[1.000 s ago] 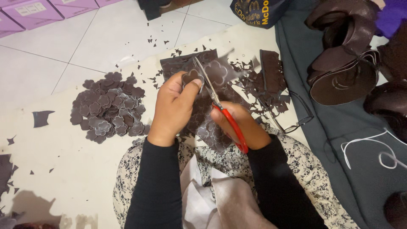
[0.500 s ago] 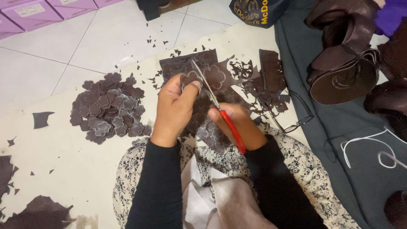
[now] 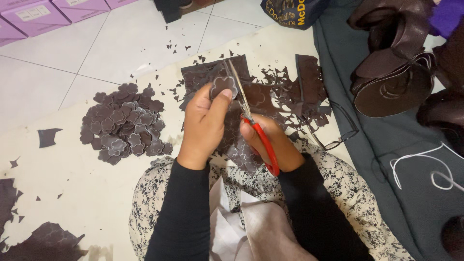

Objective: The person sits on the floor and uses red-handled scissors to cut flower-shaped pieces from a brown patterned sheet. They repeatedly cut along the outlines, place the finished shapes into a growing pile, and trim the remaining sheet to continue cutting more shapes.

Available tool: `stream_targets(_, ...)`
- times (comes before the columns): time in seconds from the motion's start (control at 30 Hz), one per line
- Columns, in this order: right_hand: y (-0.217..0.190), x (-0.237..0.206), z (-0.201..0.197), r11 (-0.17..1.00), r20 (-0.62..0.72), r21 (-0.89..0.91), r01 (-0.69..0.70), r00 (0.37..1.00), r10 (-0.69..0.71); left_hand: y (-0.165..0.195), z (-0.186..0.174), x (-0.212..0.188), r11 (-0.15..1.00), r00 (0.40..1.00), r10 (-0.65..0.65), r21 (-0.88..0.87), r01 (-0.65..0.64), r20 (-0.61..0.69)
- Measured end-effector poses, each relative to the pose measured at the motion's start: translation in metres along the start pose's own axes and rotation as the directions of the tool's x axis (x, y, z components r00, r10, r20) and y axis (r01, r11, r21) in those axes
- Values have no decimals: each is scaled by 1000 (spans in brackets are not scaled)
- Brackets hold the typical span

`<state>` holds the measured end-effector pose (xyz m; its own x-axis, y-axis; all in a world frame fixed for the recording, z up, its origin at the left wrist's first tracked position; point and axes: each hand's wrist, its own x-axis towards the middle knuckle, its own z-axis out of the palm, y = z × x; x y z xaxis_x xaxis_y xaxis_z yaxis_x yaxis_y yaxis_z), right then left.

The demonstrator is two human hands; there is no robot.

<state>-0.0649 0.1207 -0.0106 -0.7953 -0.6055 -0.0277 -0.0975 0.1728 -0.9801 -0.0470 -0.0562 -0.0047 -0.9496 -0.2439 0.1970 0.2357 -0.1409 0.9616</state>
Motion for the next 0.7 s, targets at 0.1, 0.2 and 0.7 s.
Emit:
stream_targets(0.1,2,0,-5,999,37,-36,9,999,-7,1,-1,0,1000,1000,-6,5,6,-12)
stream_targets(0.2,5,0,-8,999,48,-12,32,998,-31,1,-3,1,1000,1000,-11,-5,11,1)
stream_targets(0.7,2,0,-10,995,114,-90,48,993,-38,6,-6,4,991,999,-18,133,25,-50)
